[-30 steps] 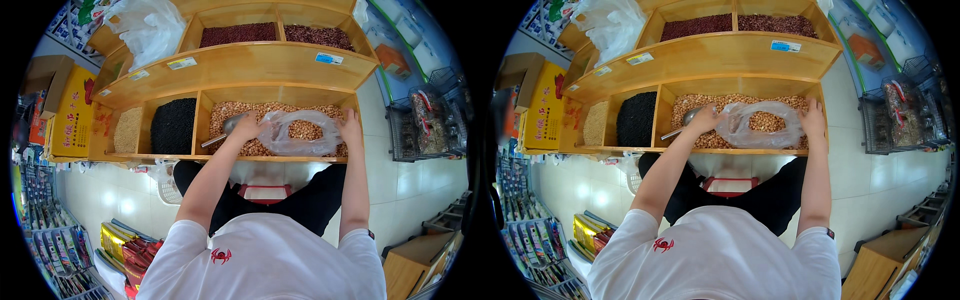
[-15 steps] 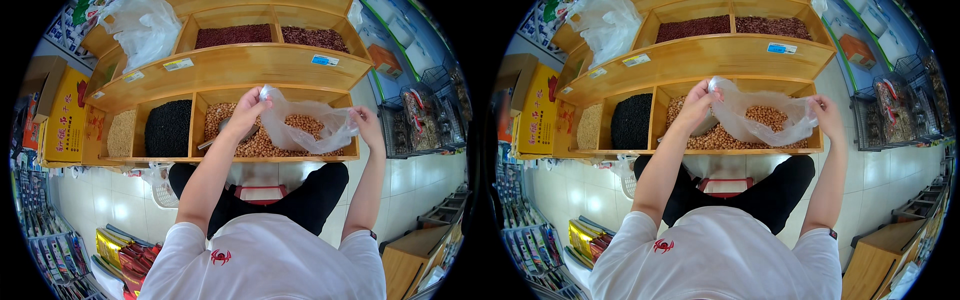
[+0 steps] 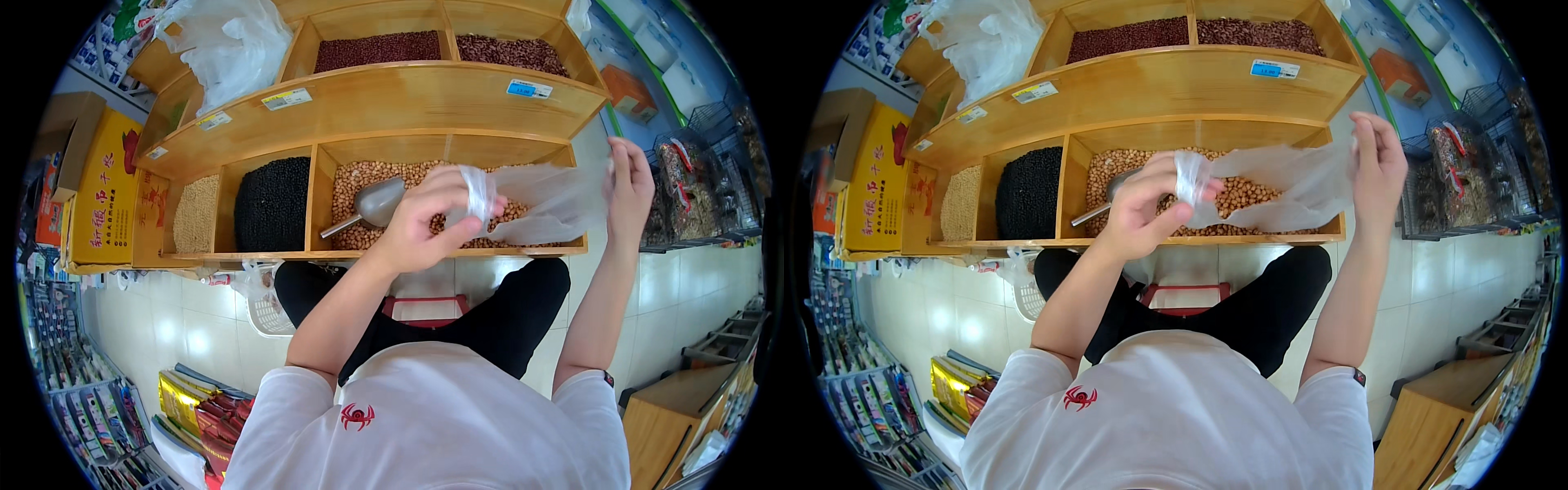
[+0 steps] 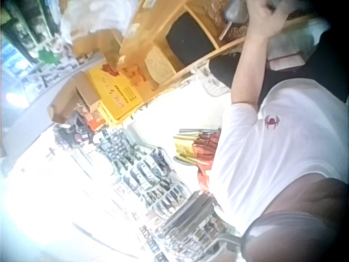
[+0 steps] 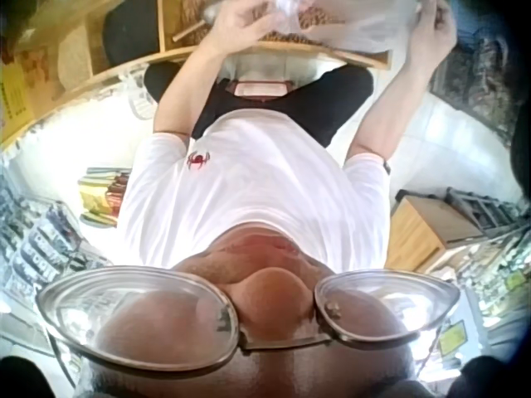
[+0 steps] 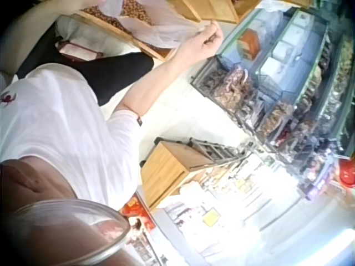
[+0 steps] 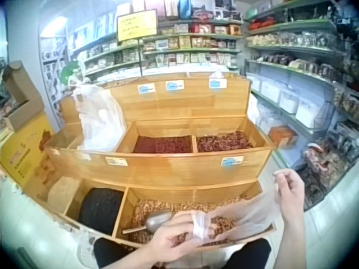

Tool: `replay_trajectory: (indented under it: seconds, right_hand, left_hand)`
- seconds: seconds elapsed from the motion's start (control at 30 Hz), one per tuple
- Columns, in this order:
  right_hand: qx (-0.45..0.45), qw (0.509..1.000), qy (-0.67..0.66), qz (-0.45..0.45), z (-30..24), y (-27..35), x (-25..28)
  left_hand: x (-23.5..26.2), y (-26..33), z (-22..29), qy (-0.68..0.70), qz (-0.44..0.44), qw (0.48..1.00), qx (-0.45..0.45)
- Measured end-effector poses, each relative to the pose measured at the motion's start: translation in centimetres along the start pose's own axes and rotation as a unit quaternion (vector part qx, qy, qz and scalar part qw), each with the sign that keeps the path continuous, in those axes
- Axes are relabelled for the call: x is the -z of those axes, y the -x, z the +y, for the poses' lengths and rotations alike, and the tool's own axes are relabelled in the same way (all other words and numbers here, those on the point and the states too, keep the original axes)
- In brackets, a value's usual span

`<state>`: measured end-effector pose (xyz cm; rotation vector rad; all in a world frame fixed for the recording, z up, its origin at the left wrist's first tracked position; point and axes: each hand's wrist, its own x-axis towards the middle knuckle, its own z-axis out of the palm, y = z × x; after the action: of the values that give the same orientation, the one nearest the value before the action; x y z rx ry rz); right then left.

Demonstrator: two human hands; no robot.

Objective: The person scoops peanuts from a bulk bin using a metal scoop and transfers them into a plastic bag held open with the other hand. The person repeats this action multiple times to fill the bag.

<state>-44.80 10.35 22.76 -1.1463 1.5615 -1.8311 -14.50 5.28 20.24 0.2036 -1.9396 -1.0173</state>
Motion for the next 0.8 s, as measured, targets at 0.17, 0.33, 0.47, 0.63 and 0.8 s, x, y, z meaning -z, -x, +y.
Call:
replay_trajectory:
  seconds: [0.17, 0.33, 0.47, 0.63, 0.8]
  right_hand:
    - [0.026, 0.998, 0.014, 0.06, 0.9, -0.9, -1.1]
    - [0.036, 0.997, -0.017, 0.072, 0.2, -1.0, -1.9]
    - [0.077, 0.995, -0.003, 0.065, 1.3, 0.8, -2.1]
    - [0.054, 0.998, -0.014, -0.022, 3.3, 1.8, -1.3]
    - [0.017, 0.982, 0.044, -0.182, 5.7, 3.5, -0.2]
  left_hand:
    - [-0.1, 0.9, -0.1, -0.016, 0.015, 0.999, 0.042]
    - [0.0, 1.6, -0.1, 0.009, 0.075, 0.991, 0.108]
    - [0.0, 2.2, 1.1, 0.033, 0.053, 0.993, 0.104]
    - [0.5, 2.7, -0.2, 0.06, 0.106, 0.981, 0.149]
    - [0.2, 3.5, -0.6, 0.085, 0.051, 0.973, 0.207]
